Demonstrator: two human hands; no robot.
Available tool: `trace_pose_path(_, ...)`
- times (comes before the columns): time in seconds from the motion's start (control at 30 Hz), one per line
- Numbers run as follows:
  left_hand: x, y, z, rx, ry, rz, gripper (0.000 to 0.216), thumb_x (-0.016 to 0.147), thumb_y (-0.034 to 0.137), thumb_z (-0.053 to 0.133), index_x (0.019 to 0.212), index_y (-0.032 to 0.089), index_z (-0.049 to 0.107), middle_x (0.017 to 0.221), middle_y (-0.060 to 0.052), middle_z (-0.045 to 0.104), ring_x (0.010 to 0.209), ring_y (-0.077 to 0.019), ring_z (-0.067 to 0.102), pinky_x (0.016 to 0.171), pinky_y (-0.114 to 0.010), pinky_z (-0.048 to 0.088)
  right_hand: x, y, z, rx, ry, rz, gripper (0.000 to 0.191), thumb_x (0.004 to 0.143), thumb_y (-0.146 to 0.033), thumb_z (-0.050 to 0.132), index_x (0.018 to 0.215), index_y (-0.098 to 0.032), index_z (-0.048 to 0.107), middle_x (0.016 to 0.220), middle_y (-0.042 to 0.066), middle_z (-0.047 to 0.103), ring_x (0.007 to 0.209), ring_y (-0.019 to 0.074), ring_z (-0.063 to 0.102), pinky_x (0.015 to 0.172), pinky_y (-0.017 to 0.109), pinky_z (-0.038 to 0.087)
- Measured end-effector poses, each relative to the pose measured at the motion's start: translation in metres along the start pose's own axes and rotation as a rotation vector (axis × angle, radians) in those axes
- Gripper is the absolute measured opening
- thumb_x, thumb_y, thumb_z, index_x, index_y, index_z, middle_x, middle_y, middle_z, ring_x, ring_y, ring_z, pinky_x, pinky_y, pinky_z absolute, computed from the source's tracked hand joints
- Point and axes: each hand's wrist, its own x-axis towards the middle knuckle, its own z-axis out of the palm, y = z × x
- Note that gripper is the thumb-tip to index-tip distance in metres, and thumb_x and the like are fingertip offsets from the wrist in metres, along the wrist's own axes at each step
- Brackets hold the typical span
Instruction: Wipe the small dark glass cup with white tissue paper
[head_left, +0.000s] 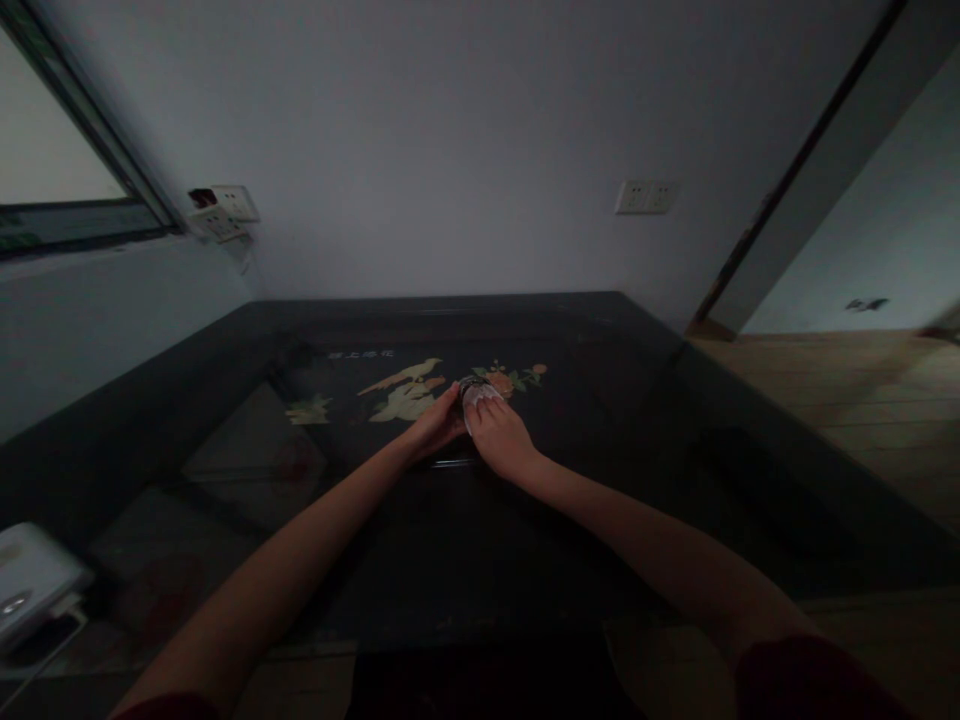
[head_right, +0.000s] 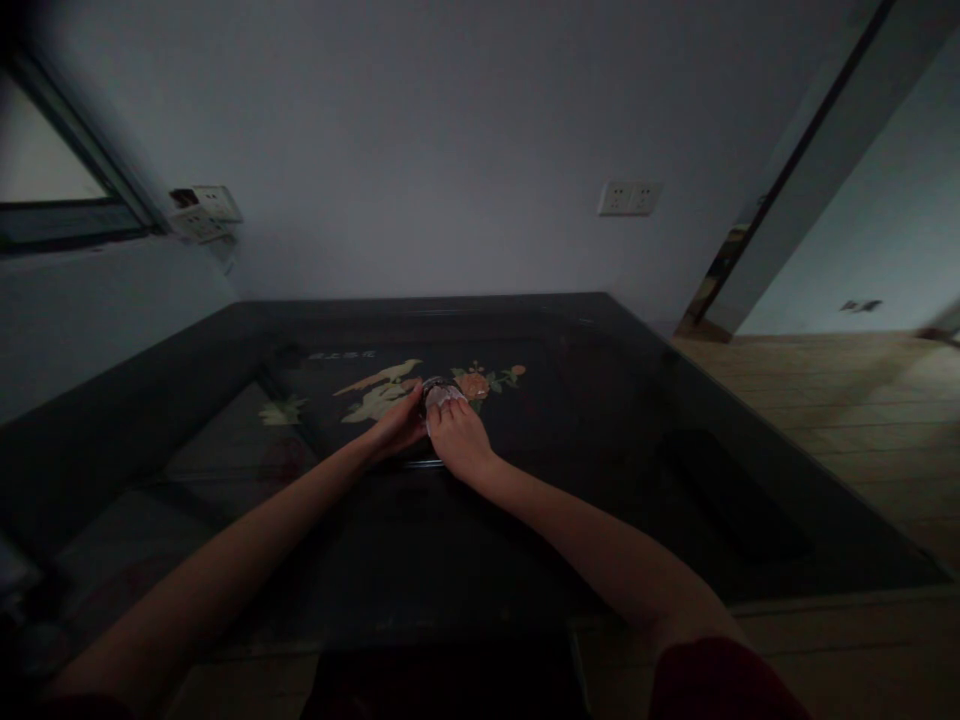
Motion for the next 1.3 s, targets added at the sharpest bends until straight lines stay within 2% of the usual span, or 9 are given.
trace_pose_path(0.2,-0.003,0.001,0.000,0.015,0.016,-0.001,0.034,0.096,0.033,0.039,0.116,0.014,0.060,0.102,-0.011,0.068,0.086,-0.0161,0.064,0.077,-0.026,0.052,0.001,0.001,-0.003,0.051,-0.052,-0.006,0.029,0.090,-0.009,0.038,0.109,-0.003,0.059,0.102,0.019,0.067,0.098,0.0244,0.061,0.096,0.039,0.042)
trace_pose_path(0.3,-0.006,0.003,0.002,0.052,0.012,0.020,0.034,0.096,0.032,0.038,0.111,0.013,0.062,0.101,-0.011,0.068,0.085,-0.0166,0.064,0.074,-0.027,0.052,0.001,0.002,-0.003,0.112,-0.060,-0.009,0.032,0.090,-0.009,0.037,0.116,-0.004,0.056,0.103,0.017,0.067,0.095,0.0230,0.062,0.090,0.036,0.044)
trace_pose_path(0.4,-0.009,0.004,0.004,0.071,0.006,0.024,0.036,0.097,0.032,0.035,0.107,0.013,0.063,0.099,-0.011,0.068,0.084,-0.0172,0.065,0.072,-0.027,0.053,0.000,0.003,-0.002,0.182,-0.044,-0.006,0.037,0.090,-0.008,0.035,0.122,-0.002,0.051,0.109,0.018,0.065,0.099,0.0224,0.061,0.090,0.034,0.044)
trace_pose_path(0.6,-0.005,0.003,0.000,0.039,-0.032,-0.003,0.038,0.096,0.036,0.037,0.108,0.012,0.063,0.099,-0.013,0.068,0.088,-0.0196,0.065,0.078,-0.029,0.052,0.000,0.004,0.004,0.232,0.011,-0.016,0.037,0.091,-0.008,0.031,0.122,-0.004,0.052,0.119,0.018,0.062,0.109,0.0215,0.058,0.097,0.035,0.041)
trace_pose_path(0.77,0.000,0.000,-0.004,0.001,-0.035,0.000,0.039,0.097,0.034,0.035,0.108,0.010,0.063,0.096,-0.011,0.069,0.084,-0.0158,0.065,0.077,-0.025,0.051,0.000,0.004,0.008,0.161,0.049,-0.053,0.038,0.092,-0.010,0.035,0.124,-0.002,0.052,0.128,0.021,0.056,0.121,0.0242,0.052,0.105,0.041,0.037)
trace_pose_path(0.97,0.000,0.000,-0.004,0.004,-0.041,-0.006,0.039,0.097,0.034,0.034,0.110,0.011,0.063,0.104,-0.010,0.068,0.090,-0.0163,0.064,0.078,-0.023,0.049,0.003,0.003,0.003,0.068,0.046,-0.039,0.038,0.091,-0.010,0.038,0.124,0.000,0.053,0.128,0.024,0.055,0.121,0.0259,0.051,0.106,0.042,0.037)
trace_pose_path(1.07,-0.002,0.002,-0.001,0.011,0.001,-0.013,0.036,0.097,0.033,0.036,0.111,0.013,0.062,0.104,-0.011,0.068,0.086,-0.0155,0.064,0.074,-0.024,0.051,0.004,0.003,-0.001,0.046,0.011,-0.018,0.037,0.091,-0.009,0.037,0.121,0.000,0.055,0.121,0.024,0.060,0.115,0.0256,0.055,0.103,0.041,0.039)
trace_pose_path(1.2,-0.005,0.003,0.004,0.020,0.030,-0.003,0.034,0.097,0.032,0.036,0.109,0.013,0.063,0.103,-0.010,0.067,0.083,-0.0147,0.063,0.073,-0.024,0.052,0.005,0.004,-0.006,0.055,-0.050,-0.014,0.032,0.091,-0.010,0.037,0.113,-0.003,0.060,0.102,0.020,0.067,0.099,0.0248,0.062,0.094,0.040,0.043)
trace_pose_path(1.3,-0.007,0.004,0.005,0.031,0.028,-0.001,0.033,0.096,0.032,0.039,0.108,0.014,0.063,0.105,-0.010,0.067,0.085,-0.0152,0.063,0.074,-0.025,0.052,0.005,0.005,-0.007,0.098,-0.071,-0.019,0.030,0.090,-0.010,0.039,0.110,-0.005,0.060,0.099,0.018,0.068,0.094,0.0238,0.062,0.091,0.038,0.043)
